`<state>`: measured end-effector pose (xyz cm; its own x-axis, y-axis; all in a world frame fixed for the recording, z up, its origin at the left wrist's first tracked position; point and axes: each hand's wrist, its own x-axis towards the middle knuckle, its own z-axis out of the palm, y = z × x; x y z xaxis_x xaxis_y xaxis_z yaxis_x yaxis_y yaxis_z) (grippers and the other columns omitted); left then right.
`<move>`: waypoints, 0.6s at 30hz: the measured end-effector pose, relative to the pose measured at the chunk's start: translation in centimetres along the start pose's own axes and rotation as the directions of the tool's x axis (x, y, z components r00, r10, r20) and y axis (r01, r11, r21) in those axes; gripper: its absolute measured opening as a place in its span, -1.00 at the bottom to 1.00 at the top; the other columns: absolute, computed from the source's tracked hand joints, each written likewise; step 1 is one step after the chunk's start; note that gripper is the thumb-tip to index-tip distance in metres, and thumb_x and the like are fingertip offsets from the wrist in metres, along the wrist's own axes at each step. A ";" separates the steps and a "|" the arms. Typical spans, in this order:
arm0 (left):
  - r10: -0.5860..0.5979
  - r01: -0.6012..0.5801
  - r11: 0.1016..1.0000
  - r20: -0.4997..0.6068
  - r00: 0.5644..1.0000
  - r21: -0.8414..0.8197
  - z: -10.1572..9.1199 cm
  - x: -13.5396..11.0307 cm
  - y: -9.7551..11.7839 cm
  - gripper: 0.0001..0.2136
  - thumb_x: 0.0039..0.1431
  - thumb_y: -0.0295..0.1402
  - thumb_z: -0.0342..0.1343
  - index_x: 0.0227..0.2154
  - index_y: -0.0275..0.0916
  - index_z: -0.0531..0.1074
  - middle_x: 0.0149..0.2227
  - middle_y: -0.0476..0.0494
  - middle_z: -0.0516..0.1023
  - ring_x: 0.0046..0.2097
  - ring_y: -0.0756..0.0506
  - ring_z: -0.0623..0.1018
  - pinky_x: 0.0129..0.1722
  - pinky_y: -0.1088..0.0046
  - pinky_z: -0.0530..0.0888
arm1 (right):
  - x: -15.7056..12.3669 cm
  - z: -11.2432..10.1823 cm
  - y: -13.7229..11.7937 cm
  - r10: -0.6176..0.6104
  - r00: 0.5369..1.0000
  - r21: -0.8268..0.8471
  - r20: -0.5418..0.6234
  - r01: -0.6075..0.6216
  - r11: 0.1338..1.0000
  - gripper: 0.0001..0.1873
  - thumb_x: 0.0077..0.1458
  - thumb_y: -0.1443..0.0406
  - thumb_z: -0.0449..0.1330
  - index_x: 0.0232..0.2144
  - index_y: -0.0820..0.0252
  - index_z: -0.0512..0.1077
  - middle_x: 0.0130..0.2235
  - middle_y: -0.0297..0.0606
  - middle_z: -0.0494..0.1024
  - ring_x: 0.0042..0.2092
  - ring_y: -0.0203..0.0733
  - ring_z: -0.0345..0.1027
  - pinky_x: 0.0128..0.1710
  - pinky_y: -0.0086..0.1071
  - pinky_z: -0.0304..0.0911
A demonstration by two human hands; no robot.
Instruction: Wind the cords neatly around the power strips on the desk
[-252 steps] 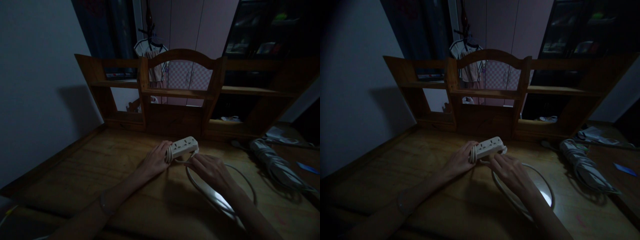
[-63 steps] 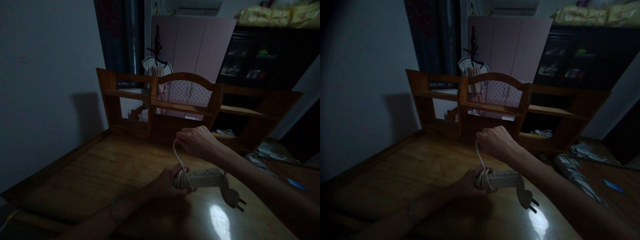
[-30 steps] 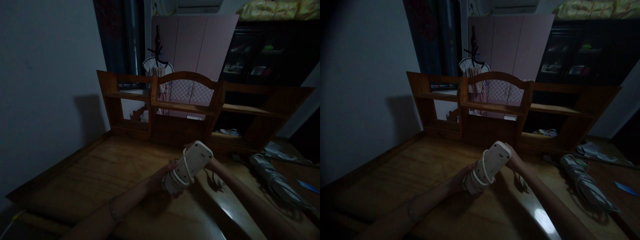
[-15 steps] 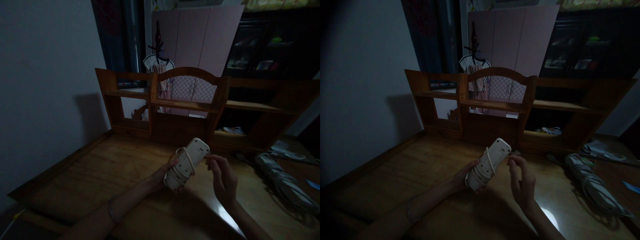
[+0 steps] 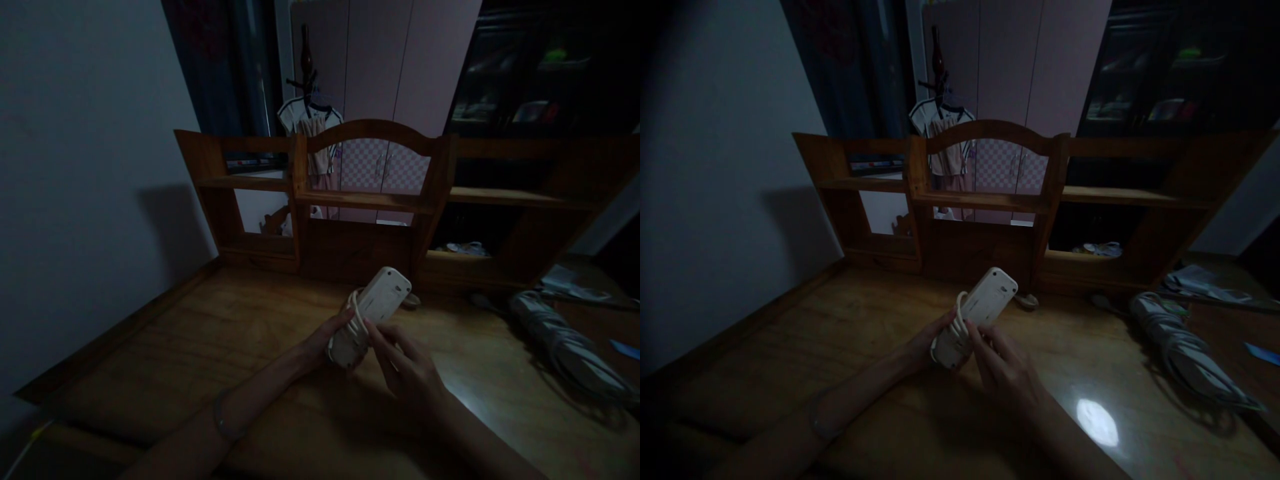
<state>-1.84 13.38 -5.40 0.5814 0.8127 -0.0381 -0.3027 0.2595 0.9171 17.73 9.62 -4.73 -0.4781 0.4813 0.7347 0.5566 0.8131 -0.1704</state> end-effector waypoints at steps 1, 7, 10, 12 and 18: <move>0.011 -0.011 1.000 -0.010 1.000 -0.001 0.1 -0.1 0.1 -0.40 0.16 0.13 -0.04 -0.11 -0.40 0.40 -0.42 -0.15 0.52 -0.51 -0.03 0.48 -0.55 0.50 0.41 | 0.0 0.1 -0.1 0.007 1.000 0.013 0.002 -0.007 1.000 -0.35 0.22 0.48 0.03 0.31 0.04 0.07 -0.03 -0.04 0.46 -0.13 -0.11 0.44 -0.23 -0.29 0.44; 0.100 -0.096 0.994 -0.077 0.992 0.057 0.6 -0.5 0.5 -0.45 0.03 -0.09 0.27 0.03 -0.25 0.30 -0.40 -0.04 0.52 -0.51 0.00 0.49 -0.55 0.52 0.43 | 0.2 0.3 -0.3 0.052 0.998 0.080 -0.045 -0.048 0.996 -0.39 0.24 0.49 -0.01 0.28 -0.03 0.13 -0.08 -0.11 0.47 -0.12 -0.19 0.46 -0.19 -0.36 0.46; 0.138 -0.121 0.984 -0.131 0.982 0.129 0.8 -0.5 0.5 -0.43 0.06 -0.17 0.27 0.10 -0.21 0.25 -0.31 -0.07 0.53 -0.45 0.00 0.52 -0.51 0.52 0.46 | 0.0 0.5 -0.1 0.059 0.997 0.088 -0.059 -0.053 0.995 -0.40 0.24 0.49 0.01 0.26 -0.08 0.18 -0.14 -0.18 0.52 -0.17 -0.22 0.49 -0.21 -0.40 0.47; 0.207 -0.173 0.965 -0.168 0.964 0.195 0.9 -0.5 0.6 -0.41 0.06 -0.22 0.28 0.13 -0.19 0.23 -0.14 -0.15 0.53 -0.27 -0.05 0.56 -0.35 0.48 0.50 | -0.1 0.5 -0.1 0.070 0.996 0.100 -0.062 -0.063 0.993 -0.44 0.23 0.48 0.04 0.21 -0.10 0.25 -0.18 -0.23 0.55 -0.21 -0.24 0.50 -0.25 -0.42 0.46; 0.271 -0.219 0.936 -0.167 0.948 0.277 0.8 -0.6 0.9 -0.33 0.00 -0.25 0.32 0.17 -0.21 0.22 0.10 -0.25 0.43 0.06 -0.17 0.46 -0.04 0.44 0.43 | 0.3 0.0 -0.2 0.065 0.998 0.165 -0.025 -0.060 0.985 -0.62 0.21 0.47 0.09 -0.01 -0.02 0.43 -0.21 -0.26 0.56 -0.22 -0.25 0.50 -0.27 -0.43 0.44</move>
<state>-1.90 12.69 -4.27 0.3426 0.9280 0.1462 -0.2012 -0.0796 0.9763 17.41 9.59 -4.48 -0.4243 0.5246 0.7381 0.4646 0.8257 -0.3199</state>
